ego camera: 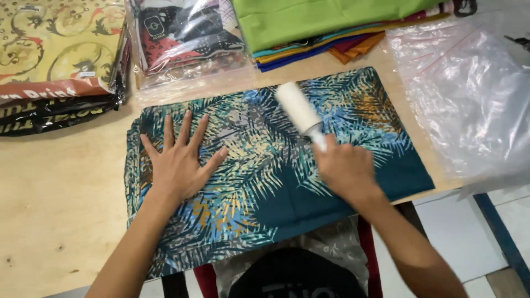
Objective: Cleaning a piece of patterned fabric with a lint roller and folding it into a smaller square.
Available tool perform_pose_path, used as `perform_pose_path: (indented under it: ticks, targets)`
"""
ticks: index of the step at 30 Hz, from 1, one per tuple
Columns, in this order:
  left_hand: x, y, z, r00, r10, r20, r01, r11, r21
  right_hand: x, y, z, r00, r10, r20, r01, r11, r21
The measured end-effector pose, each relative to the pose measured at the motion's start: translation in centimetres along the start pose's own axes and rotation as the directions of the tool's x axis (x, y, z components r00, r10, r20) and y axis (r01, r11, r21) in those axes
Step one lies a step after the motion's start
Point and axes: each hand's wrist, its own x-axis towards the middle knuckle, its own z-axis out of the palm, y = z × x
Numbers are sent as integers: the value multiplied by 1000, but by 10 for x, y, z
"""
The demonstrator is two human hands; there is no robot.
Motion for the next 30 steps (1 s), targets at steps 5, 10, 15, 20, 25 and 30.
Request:
perform_pose_path:
  ticks: [5, 10, 15, 20, 25, 30]
  targets:
    - [-1, 2, -5, 999, -26, 43, 27, 999, -20, 15, 93, 19, 872, 414, 260, -404, 910, -94]
    - [-1, 3, -4, 998, -35, 58, 38, 998, -48, 8, 165, 22, 778, 613, 139, -621, 783, 18]
    - [-1, 6, 3, 999, -29, -23, 27, 997, -75, -12, 89, -13, 883, 461, 91, -467, 841, 274]
    - [11, 51, 31, 888, 50, -457, -34, 998, 44, -2, -28, -16, 953, 241, 186, -304, 767, 565]
    - [40, 108, 40, 978, -193, 76, 206, 856, -475, 8, -72, -14, 983, -69, 172, -44, 815, 578]
    - [24, 130, 10, 985, -145, 95, 169, 920, -354, 60, -13, -22, 995, -37, 95, -6, 909, 417]
